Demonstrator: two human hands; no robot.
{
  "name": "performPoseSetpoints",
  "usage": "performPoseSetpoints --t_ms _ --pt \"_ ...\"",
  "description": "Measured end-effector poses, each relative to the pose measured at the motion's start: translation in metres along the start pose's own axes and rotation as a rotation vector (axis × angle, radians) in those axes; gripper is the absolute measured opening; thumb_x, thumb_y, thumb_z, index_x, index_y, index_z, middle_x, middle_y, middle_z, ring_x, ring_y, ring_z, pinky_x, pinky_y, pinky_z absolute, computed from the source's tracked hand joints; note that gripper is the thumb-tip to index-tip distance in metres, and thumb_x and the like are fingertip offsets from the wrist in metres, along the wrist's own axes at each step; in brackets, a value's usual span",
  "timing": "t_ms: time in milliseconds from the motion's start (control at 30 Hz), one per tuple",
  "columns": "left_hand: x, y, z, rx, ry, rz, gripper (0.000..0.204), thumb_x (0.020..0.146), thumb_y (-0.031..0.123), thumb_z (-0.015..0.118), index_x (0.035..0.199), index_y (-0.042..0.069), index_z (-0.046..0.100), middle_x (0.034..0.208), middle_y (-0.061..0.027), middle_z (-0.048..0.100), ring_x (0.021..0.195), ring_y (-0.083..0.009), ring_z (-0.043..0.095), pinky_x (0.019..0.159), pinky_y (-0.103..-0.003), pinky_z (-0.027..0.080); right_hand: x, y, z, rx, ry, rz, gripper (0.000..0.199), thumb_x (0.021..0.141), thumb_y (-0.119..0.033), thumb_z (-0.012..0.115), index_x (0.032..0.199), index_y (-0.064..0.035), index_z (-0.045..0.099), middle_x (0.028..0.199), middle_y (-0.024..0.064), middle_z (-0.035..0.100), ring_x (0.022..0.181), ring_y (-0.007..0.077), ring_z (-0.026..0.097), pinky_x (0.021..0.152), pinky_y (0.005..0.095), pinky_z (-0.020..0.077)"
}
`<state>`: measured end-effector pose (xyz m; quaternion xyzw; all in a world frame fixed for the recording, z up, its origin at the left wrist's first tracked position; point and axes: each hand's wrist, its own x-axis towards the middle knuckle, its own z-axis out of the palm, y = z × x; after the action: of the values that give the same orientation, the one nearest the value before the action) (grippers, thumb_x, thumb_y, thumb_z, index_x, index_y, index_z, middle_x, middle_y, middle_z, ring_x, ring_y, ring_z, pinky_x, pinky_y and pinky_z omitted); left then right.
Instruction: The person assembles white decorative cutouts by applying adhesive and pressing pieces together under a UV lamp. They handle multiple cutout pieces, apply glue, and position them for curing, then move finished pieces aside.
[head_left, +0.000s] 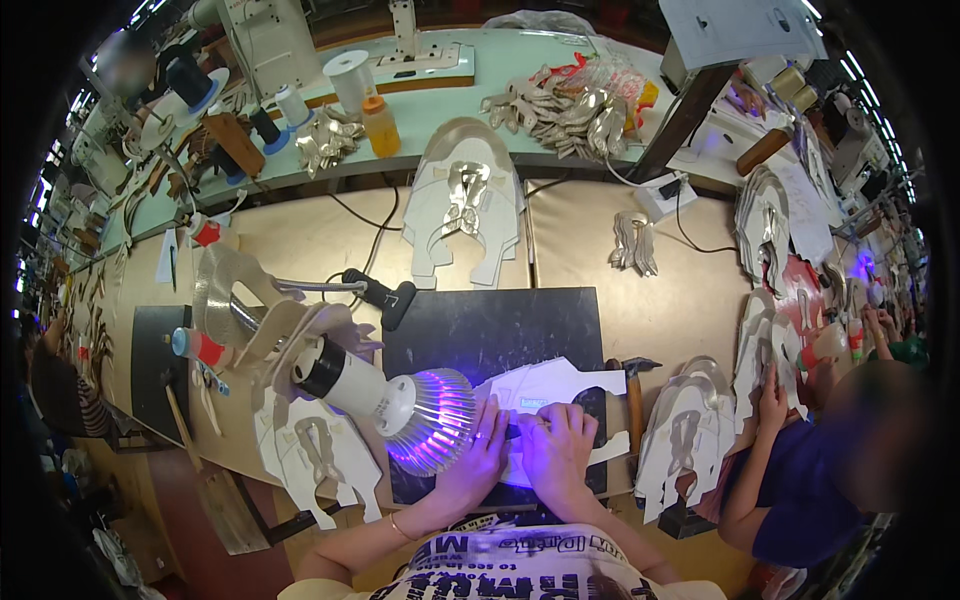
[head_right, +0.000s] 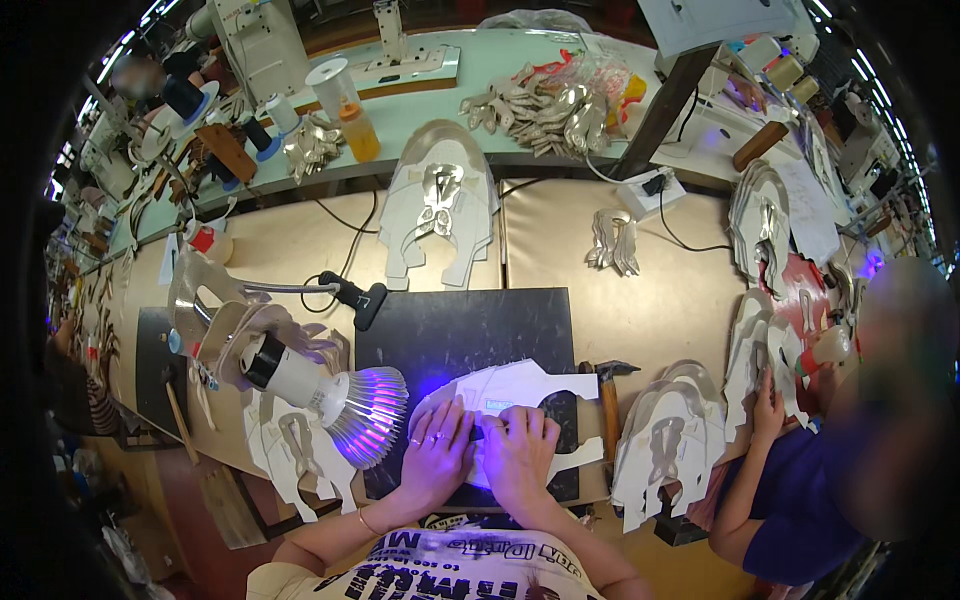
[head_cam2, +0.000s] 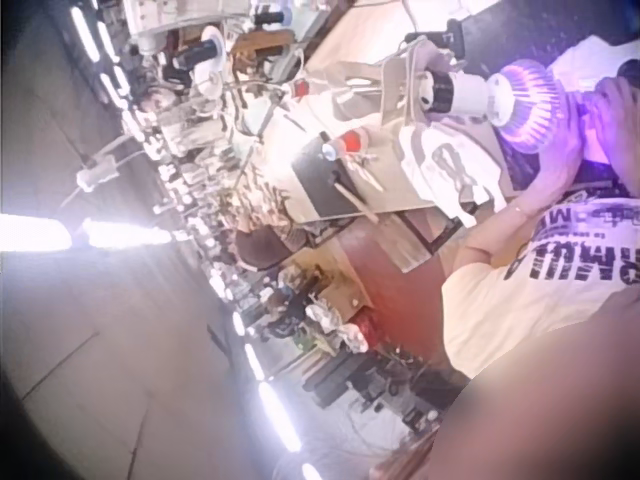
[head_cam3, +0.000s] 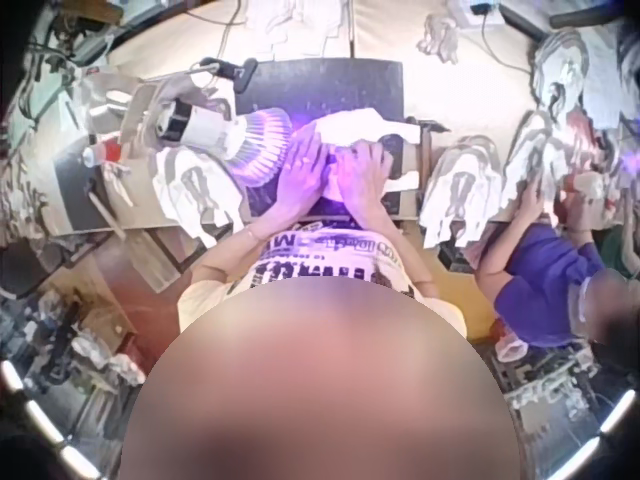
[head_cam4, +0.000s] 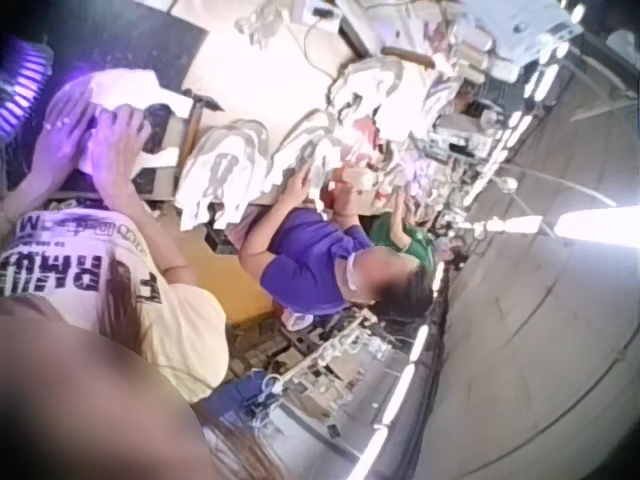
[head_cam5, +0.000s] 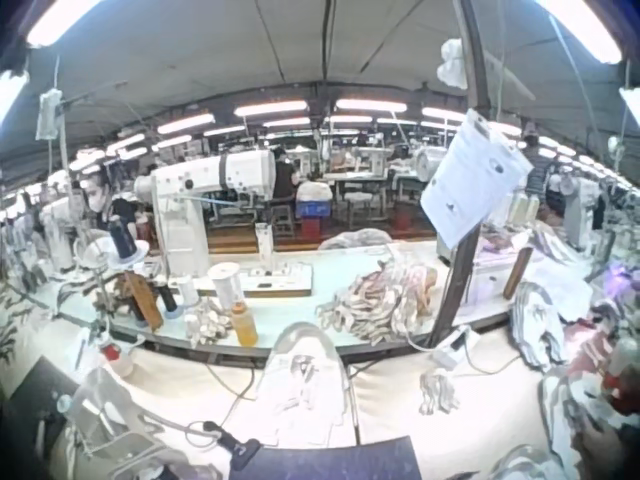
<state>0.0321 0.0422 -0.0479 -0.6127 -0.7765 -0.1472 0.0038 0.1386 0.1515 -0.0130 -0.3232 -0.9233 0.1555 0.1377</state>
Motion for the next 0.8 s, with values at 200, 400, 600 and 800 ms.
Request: performPoseSetpoints --t_ms 200,400,600,800 --pt "0.003 -0.004 0.005 -0.017 -0.015 -0.019 0.049 0.088 0.024 0.064 0.128 -0.005 0.057 0.145 -0.0207 0.045 0.135 -0.0307 0.044 0.108 -0.045 0.039 0.003 -0.001 0.005 0.109 -0.021 0.086 0.021 0.081 -0.02 0.072 0.1 -0.0107 0.072 0.093 0.0041 0.062 0.09 0.024 0.055 0.075 0.0377 0.0395" --pt "0.005 -0.004 0.004 -0.051 0.022 -0.019 0.047 0.09 0.024 0.062 0.127 -0.005 0.057 0.144 -0.0208 0.045 0.135 -0.031 0.044 0.107 -0.045 0.04 0.007 -0.001 -0.002 0.081 -0.046 0.034 0.023 0.078 -0.018 0.073 0.1 -0.0118 0.075 0.091 0.0043 0.061 0.088 0.0231 0.055 0.077 0.0383 0.0393" --pt "0.005 -0.004 0.003 -0.028 -0.012 -0.004 0.048 0.091 0.025 0.061 0.128 -0.005 0.057 0.146 -0.0208 0.043 0.136 -0.0305 0.042 0.109 -0.046 0.036 0.01 0.01 -0.002 0.206 -0.041 -0.104 0.021 0.078 -0.015 0.071 0.098 -0.0114 0.073 0.088 0.0045 0.059 0.089 0.0246 0.054 0.082 0.0389 0.0379" --pt "0.005 -0.004 0.007 -0.009 0.04 -0.003 0.046 0.084 0.023 0.066 0.122 -0.003 0.06 0.138 -0.0197 0.052 0.127 -0.033 0.049 0.109 -0.046 0.035 0.007 0.013 0.003 0.21 -0.081 0.057 0.022 0.076 -0.017 0.072 0.098 -0.0131 0.071 0.094 0.0046 0.057 0.097 0.0246 0.053 0.089 0.0417 0.0344"
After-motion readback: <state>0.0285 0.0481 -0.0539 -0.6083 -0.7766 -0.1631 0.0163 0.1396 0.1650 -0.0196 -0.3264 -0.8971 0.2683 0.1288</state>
